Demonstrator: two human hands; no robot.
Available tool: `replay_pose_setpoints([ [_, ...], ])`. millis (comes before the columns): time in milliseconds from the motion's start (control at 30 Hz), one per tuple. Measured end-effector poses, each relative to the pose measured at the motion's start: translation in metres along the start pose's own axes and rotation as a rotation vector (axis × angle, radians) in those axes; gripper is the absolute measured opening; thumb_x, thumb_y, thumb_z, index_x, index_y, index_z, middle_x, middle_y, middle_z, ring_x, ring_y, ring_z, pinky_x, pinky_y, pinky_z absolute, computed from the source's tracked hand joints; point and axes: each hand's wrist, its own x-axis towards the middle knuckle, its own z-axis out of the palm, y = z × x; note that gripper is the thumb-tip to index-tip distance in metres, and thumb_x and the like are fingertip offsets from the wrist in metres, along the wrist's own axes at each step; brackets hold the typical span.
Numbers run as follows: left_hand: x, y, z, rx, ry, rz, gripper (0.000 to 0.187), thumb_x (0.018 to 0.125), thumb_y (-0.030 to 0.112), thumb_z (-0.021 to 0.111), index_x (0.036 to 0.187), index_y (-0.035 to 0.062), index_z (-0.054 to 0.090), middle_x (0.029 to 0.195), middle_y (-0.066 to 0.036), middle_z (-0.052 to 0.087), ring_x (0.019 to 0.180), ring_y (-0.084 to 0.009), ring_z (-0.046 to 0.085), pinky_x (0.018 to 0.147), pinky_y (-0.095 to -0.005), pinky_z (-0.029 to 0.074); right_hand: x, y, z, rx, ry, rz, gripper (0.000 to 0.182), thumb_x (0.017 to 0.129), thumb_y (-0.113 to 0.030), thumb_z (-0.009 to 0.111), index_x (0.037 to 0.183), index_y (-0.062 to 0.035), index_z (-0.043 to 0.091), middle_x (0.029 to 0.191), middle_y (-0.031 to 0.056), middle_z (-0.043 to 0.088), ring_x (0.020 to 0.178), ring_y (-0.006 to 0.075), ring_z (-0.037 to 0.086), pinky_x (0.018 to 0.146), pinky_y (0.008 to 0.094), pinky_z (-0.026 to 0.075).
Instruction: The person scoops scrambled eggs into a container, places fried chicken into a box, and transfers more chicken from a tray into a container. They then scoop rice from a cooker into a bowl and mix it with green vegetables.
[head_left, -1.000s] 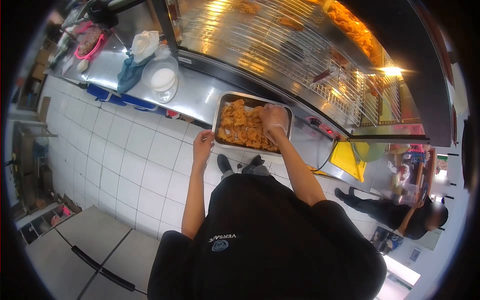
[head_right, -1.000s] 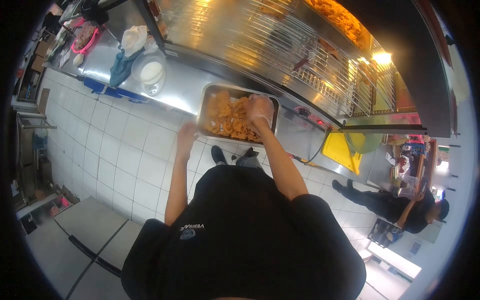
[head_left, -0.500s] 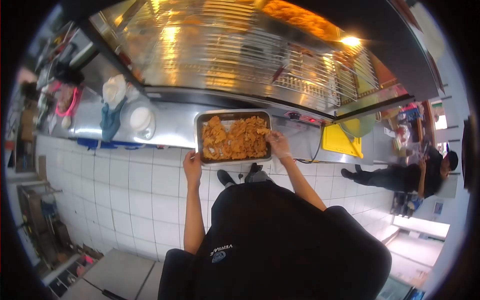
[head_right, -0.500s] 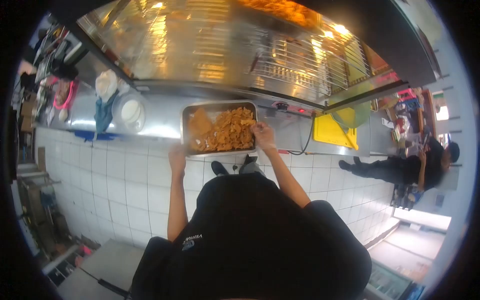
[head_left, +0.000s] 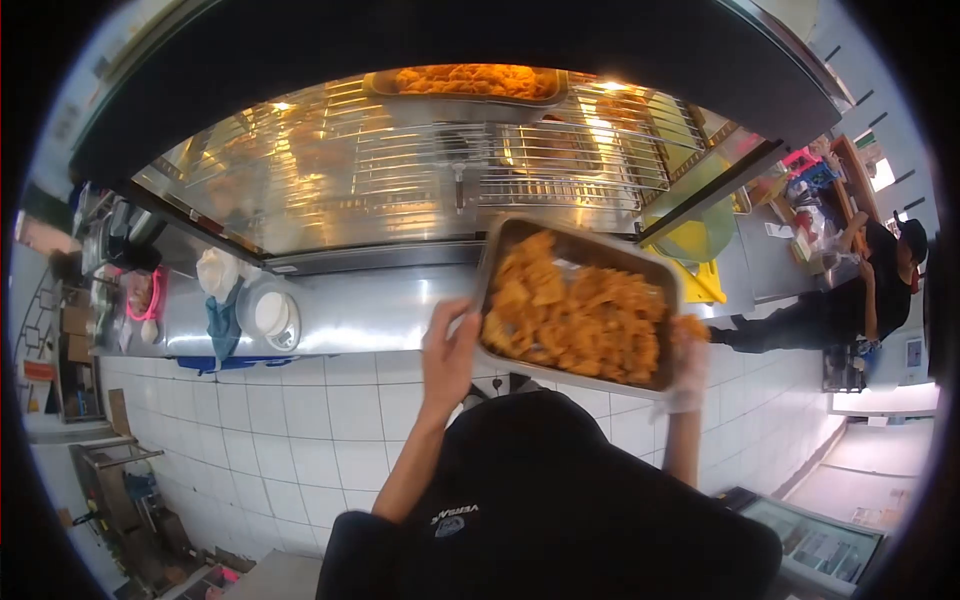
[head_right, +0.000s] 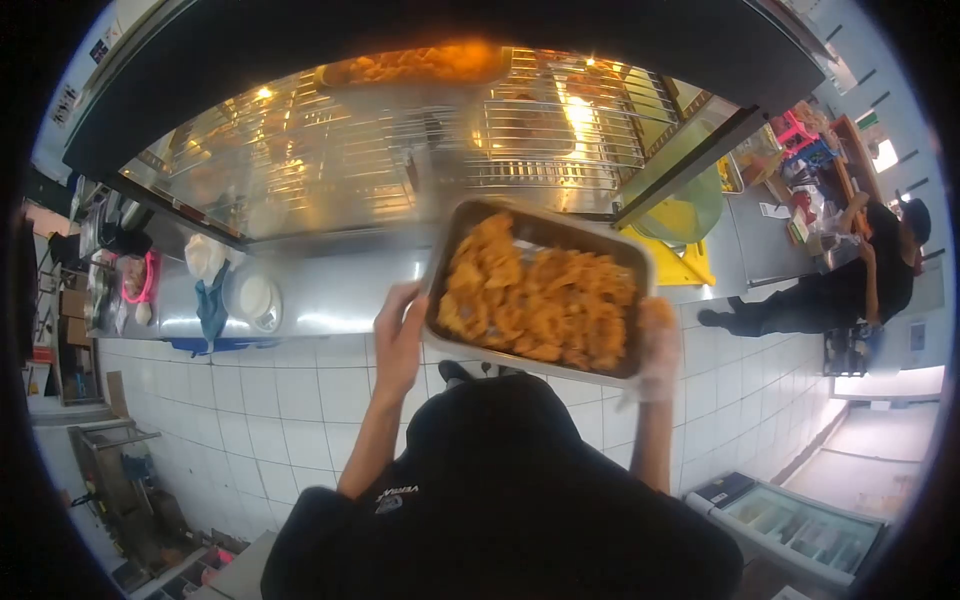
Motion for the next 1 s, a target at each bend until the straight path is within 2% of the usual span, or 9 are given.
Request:
replay_pose_setpoints([
  [67, 0.032, 0.032, 0.036, -0.046, -0.087, 0.134, 0.024, 0.102, 0.017, 0.049, 0.112, -0.0023, 0.058, 0.105, -0.006, 0.056, 0.099, -0.0128, 0.053, 0.089, -0.0257, 0.042, 0.004, -0.037, -0.028, -0.030, 0.042, -0.111, 0.029, 0.098, -0.032, 0.054, 0.113, -0.0073, 0.061, 0.115, 0.0064, 0.056, 0.109, 0.0186, 0.052, 0.098, 0.0360, 0.040],
  [133, 0.064, 0.061, 0.071, 0.008, -0.090, 0.291, 0.035, 0.106, 0.026, 0.038, 0.112, -0.0017, 0.058, 0.104, -0.008, 0.057, 0.102, -0.0145, 0.053, 0.094, -0.0257, 0.039, 0.006, -0.093, -0.023, 0.403, 0.376, 0.221, 0.028, 0.097, -0.032, 0.056, 0.111, -0.0083, 0.061, 0.116, 0.0068, 0.056, 0.112, 0.0207, 0.053, 0.100, 0.0373, 0.042],
  [300, 0.124, 0.098, 0.143, -0.474, -0.152, 0.297, 0.047, 0.107, 0.037, 0.026, 0.124, -0.0017, 0.047, 0.117, -0.010, 0.053, 0.108, -0.0189, 0.051, 0.101, -0.0315, 0.036, 0.003, -0.172, 0.015, 0.564, 0.516, 0.097, 0.032, 0.094, -0.037, 0.060, 0.112, -0.0102, 0.057, 0.122, 0.0106, 0.054, 0.112, 0.0267, 0.056, 0.087, 0.0408, 0.054],
  [367, 0.133, 0.092, 0.173, -0.338, 0.114, 0.350, 0.049, 0.107, 0.038, 0.023, 0.129, -0.0021, 0.041, 0.124, -0.012, 0.047, 0.113, -0.0201, 0.048, 0.103, -0.0325, 0.035, 0.012, -0.168, 0.018, 0.568, 0.493, 0.026, 0.039, 0.093, -0.039, 0.061, 0.118, -0.0090, 0.055, 0.126, 0.0137, 0.052, 0.117, 0.0283, 0.054, 0.094, 0.0407, 0.051],
  [500, 0.137, 0.082, 0.200, -0.305, 0.231, 0.333, 0.046, 0.107, 0.035, 0.025, 0.137, 0.0006, 0.032, 0.132, -0.016, 0.038, 0.123, -0.0234, 0.042, 0.106, -0.0363, 0.031, 0.026, -0.117, 0.024, -0.503, 0.428, -0.480, 0.050, 0.089, -0.019, 0.066, 0.135, -0.0101, 0.048, 0.131, 0.0123, 0.051, 0.123, 0.0283, 0.050, 0.106, 0.0368, 0.040],
  [567, 0.137, 0.072, 0.195, -0.135, 0.300, 0.515, 0.039, 0.106, 0.025, 0.033, 0.137, 0.0015, 0.037, 0.135, -0.016, 0.040, 0.127, -0.0253, 0.042, 0.109, -0.0388, 0.030, 0.040, -0.106, 0.042, -0.273, 0.336, -0.459, 0.059, 0.086, -0.012, 0.066, 0.140, -0.0106, 0.042, 0.133, 0.0122, 0.051, 0.123, 0.0284, 0.050, 0.106, 0.0364, 0.041],
  [733, 0.097, 0.049, 0.164, 0.013, 0.020, 0.508, 0.034, 0.100, 0.011, 0.048, 0.133, 0.0043, 0.051, 0.136, -0.017, 0.048, 0.128, -0.0250, 0.046, 0.102, -0.0357, 0.043, 0.053, -0.133, 0.086, -1.029, 0.374, -0.741, 0.059, 0.087, -0.013, 0.063, 0.141, -0.0115, 0.040, 0.130, 0.0149, 0.052, 0.121, 0.0290, 0.051, 0.104, 0.0359, 0.041],
  [800, 0.080, 0.041, 0.137, -0.042, -0.105, 0.425, 0.035, 0.098, 0.009, 0.051, 0.133, 0.0033, 0.051, 0.132, -0.017, 0.050, 0.122, -0.0256, 0.051, 0.098, -0.0354, 0.046, 0.066, -0.156, 0.126, -0.050, 0.232, -0.409, 0.042, 0.098, -0.032, 0.055, 0.129, -0.0042, 0.054, 0.123, 0.0102, 0.056, 0.115, 0.0220, 0.054, 0.093, 0.0326, 0.047],
  [1000, 0.104, -0.002, 0.087, 0.270, 0.623, 0.440, 0.049, 0.090, 0.013, 0.063, 0.133, 0.0004, 0.044, 0.125, -0.017, 0.045, 0.119, -0.0304, 0.046, 0.103, -0.0400, 0.036, 0.110, -0.174, 0.157, 0.267, -0.015, -0.291, 0.043, 0.095, -0.029, 0.060, 0.128, -0.0020, 0.052, 0.129, 0.0098, 0.056, 0.119, 0.0200, 0.055, 0.095, 0.0279, 0.048],
])
